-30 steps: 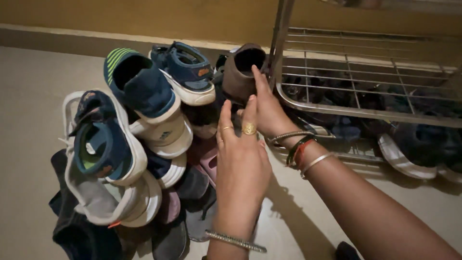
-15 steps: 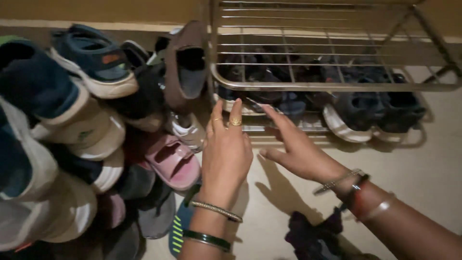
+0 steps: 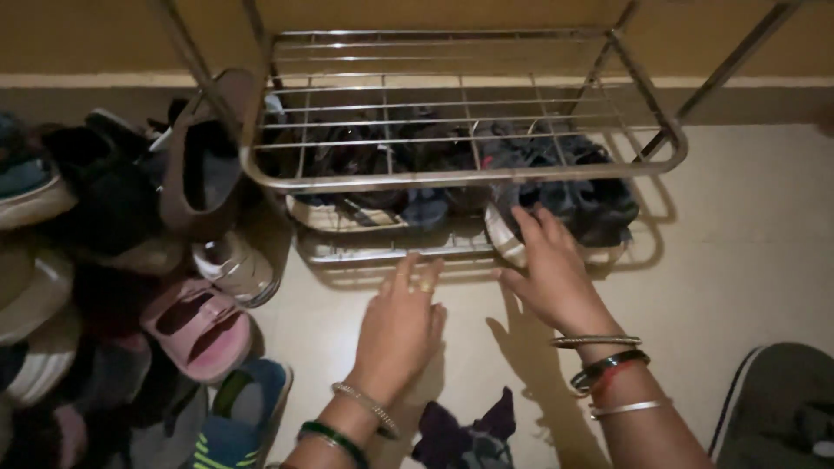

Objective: The person removes various shoes from a metal shoe rack and stacks them on the floor. Then, using a dark cloth, they wipe the metal rack surfaces clean.

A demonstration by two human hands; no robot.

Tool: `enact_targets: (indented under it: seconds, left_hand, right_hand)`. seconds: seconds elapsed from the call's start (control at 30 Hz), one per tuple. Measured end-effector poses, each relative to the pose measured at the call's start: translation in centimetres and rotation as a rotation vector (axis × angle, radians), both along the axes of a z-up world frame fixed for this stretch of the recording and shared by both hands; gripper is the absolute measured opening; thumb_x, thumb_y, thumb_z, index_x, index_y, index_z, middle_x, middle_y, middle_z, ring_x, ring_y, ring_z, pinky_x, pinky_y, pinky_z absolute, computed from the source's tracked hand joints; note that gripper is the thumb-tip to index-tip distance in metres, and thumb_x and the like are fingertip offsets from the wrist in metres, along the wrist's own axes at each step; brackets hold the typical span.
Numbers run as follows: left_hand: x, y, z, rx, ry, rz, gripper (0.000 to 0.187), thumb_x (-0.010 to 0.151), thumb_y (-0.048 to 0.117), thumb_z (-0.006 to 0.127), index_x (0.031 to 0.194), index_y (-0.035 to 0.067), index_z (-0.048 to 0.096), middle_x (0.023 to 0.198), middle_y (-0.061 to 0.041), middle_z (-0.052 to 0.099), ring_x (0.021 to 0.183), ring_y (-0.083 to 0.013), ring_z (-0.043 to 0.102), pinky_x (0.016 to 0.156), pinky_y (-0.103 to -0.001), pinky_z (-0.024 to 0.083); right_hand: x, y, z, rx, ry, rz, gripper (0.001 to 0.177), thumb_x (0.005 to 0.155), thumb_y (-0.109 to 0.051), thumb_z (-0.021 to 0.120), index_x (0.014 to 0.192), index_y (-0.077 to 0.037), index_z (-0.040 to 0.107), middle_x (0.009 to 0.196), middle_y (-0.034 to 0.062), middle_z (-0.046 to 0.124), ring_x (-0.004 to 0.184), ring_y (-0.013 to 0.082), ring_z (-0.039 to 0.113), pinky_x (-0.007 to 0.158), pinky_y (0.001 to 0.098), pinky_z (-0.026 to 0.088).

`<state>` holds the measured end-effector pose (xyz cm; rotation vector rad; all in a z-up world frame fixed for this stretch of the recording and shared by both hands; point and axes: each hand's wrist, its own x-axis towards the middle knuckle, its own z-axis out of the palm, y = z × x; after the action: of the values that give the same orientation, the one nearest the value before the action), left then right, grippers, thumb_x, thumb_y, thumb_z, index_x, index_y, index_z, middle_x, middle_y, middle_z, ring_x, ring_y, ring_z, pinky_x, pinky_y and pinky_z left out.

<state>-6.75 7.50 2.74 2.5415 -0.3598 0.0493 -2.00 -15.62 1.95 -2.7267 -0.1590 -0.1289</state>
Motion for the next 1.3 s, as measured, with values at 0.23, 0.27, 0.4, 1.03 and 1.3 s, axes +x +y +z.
enact_targets:
  seconds: [0.23, 0.27, 0.4, 1.03, 1.3]
  left_hand:
    - [6.1, -10.6, -2.7, -0.154, 0.047, -0.03, 0.056, 0.088, 0.01, 0.063, 0.142, 0.017, 0.052, 0.15, -0.02, 0.044, 0.127, -0.0435, 0.054, 0.099, -0.05, 0.05]
    - [7.2, -11.9, -2.7, -0.147, 0.106, -0.022, 0.057, 0.087, 0.009, 0.061, 0.142, 0.02, 0.052, 0.153, -0.019, 0.042, 0.124, -0.0428, 0.056, 0.098, -0.05, 0.051]
    - [9.5, -13.3, -2.7, 0.013, 0.243, -0.068, 0.067, 0.089, 0.008, 0.059, 0.15, 0.027, 0.043, 0.152, -0.022, 0.041, 0.125, -0.0441, 0.056, 0.097, -0.051, 0.052]
    - [12.0, -8.1, -3.9, 0.01, 0.152, -0.14, 0.038, 0.085, 0.012, 0.072, 0.12, 0.017, 0.06, 0.129, -0.017, 0.059, 0.112, -0.0394, 0.064, 0.09, -0.049, 0.053]
    - [9.5, -2.4, -0.2, -0.125, 0.169, -0.398, 0.04, 0.082, 0.007, 0.073, 0.118, 0.008, 0.057, 0.129, -0.015, 0.054, 0.121, -0.0341, 0.057, 0.103, -0.039, 0.049]
  right_hand:
    - [2.6, -2.2, -1.1, 0.011, 0.083, -0.233, 0.087, 0.076, -0.02, 0.074, 0.154, -0.011, 0.039, 0.15, 0.0242, 0.045, 0.131, 0.0471, 0.05, 0.109, 0.0496, 0.044]
    - [2.8, -2.3, -1.3, 0.048, 0.107, -0.25, 0.08, 0.08, -0.02, 0.07, 0.154, -0.013, 0.04, 0.152, 0.0232, 0.044, 0.128, 0.0471, 0.052, 0.106, 0.0505, 0.046]
    - [2.6, -1.7, -2.2, 0.122, 0.152, -0.299, 0.064, 0.089, -0.02, 0.062, 0.151, -0.017, 0.043, 0.159, 0.0208, 0.038, 0.122, 0.0466, 0.057, 0.102, 0.0515, 0.049]
    - [1.7, 0.0, -0.1, 0.043, 0.249, -0.288, 0.059, 0.071, -0.022, 0.086, 0.125, -0.025, 0.064, 0.161, 0.0196, 0.03, 0.13, 0.0423, 0.051, 0.109, 0.0434, 0.045]
    - [0.2, 1.9, 3.0, 0.049, 0.006, 0.151, 0.054, 0.055, -0.037, 0.095, 0.102, -0.02, 0.076, 0.126, 0.015, 0.063, 0.12, 0.041, 0.057, 0.097, 0.0521, 0.045]
